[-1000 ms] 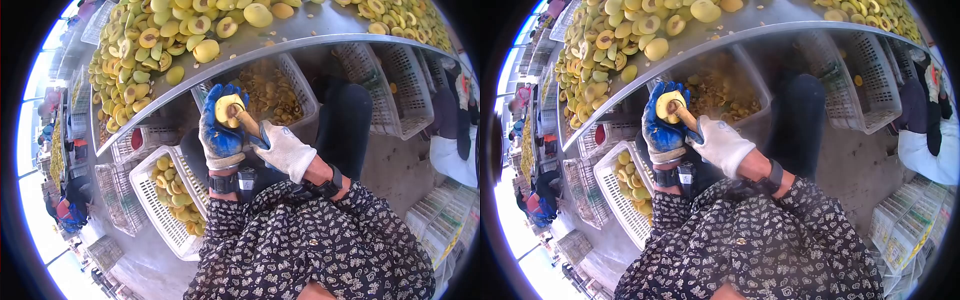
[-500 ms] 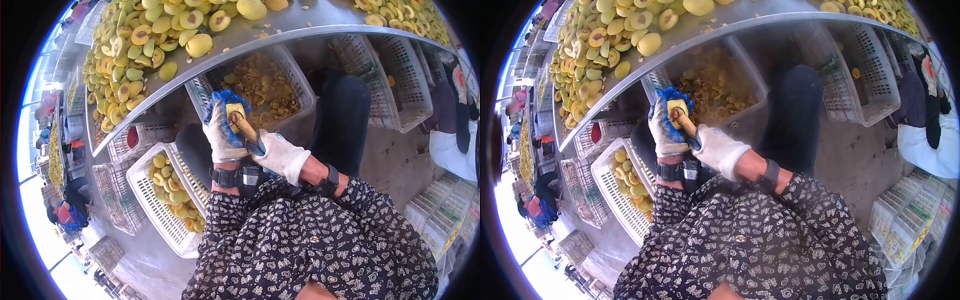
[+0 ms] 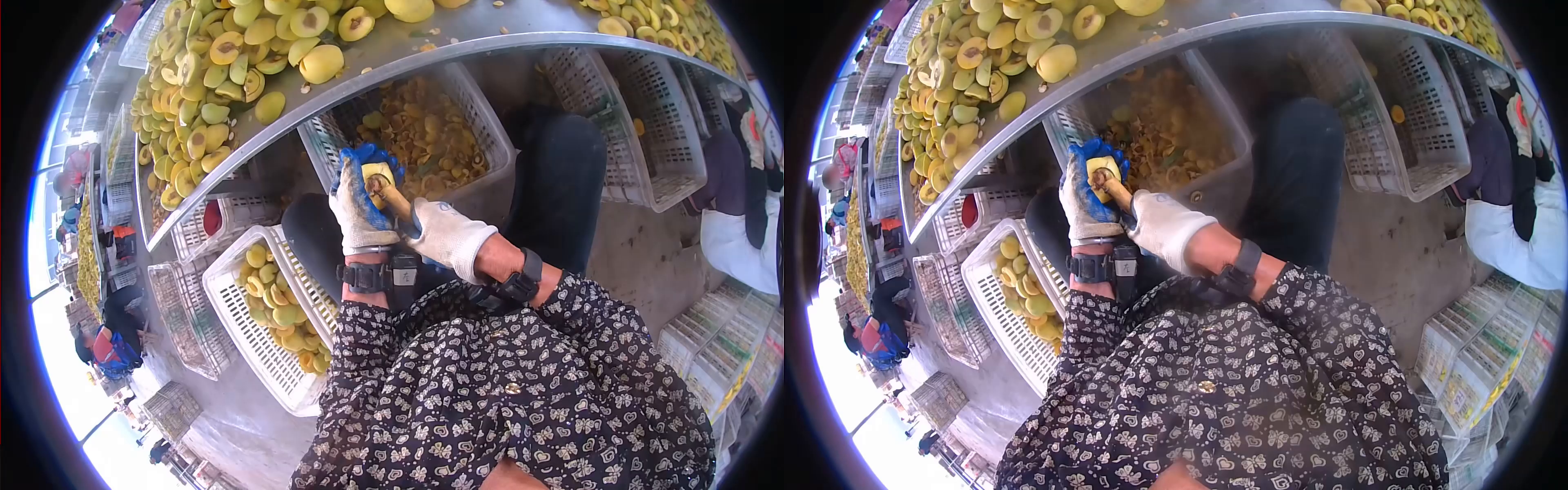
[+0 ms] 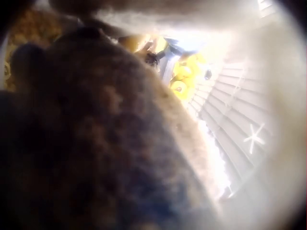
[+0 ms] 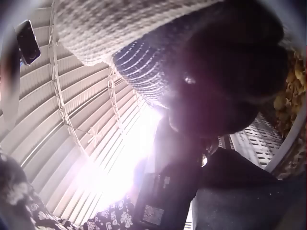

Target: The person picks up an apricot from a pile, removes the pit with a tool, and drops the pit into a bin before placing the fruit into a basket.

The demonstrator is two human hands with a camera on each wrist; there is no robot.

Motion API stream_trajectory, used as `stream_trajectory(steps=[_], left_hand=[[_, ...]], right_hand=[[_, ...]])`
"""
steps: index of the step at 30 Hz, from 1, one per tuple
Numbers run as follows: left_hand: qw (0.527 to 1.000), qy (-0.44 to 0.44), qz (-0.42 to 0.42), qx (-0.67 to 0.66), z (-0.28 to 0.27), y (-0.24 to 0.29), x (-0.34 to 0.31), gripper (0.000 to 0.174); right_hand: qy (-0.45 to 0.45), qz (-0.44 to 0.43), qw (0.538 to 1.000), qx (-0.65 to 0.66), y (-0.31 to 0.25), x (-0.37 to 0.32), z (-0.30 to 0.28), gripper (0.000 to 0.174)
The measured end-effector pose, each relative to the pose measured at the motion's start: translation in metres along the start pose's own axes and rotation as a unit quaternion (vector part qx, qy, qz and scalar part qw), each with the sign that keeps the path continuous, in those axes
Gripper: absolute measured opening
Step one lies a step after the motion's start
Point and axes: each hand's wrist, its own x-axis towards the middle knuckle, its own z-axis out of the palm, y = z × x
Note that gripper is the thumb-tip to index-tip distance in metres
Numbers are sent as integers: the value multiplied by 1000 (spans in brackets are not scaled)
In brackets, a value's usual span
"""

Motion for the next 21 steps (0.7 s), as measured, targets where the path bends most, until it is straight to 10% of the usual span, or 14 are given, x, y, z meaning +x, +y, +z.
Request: stream_trajectory(steps=[3, 12, 21], left_hand=[[999, -9, -5, 37, -10, -3, 0, 40], [999, 50, 1, 14, -18, -8, 1, 34], [999, 39, -12, 0, -21, -5, -3, 37]], right_hand=[[-157, 140, 969, 132, -43, -12, -33, 32], [-50, 36, 998, -29, -15, -1, 2, 33], [-89, 80, 988, 97, -11, 8, 2, 31]])
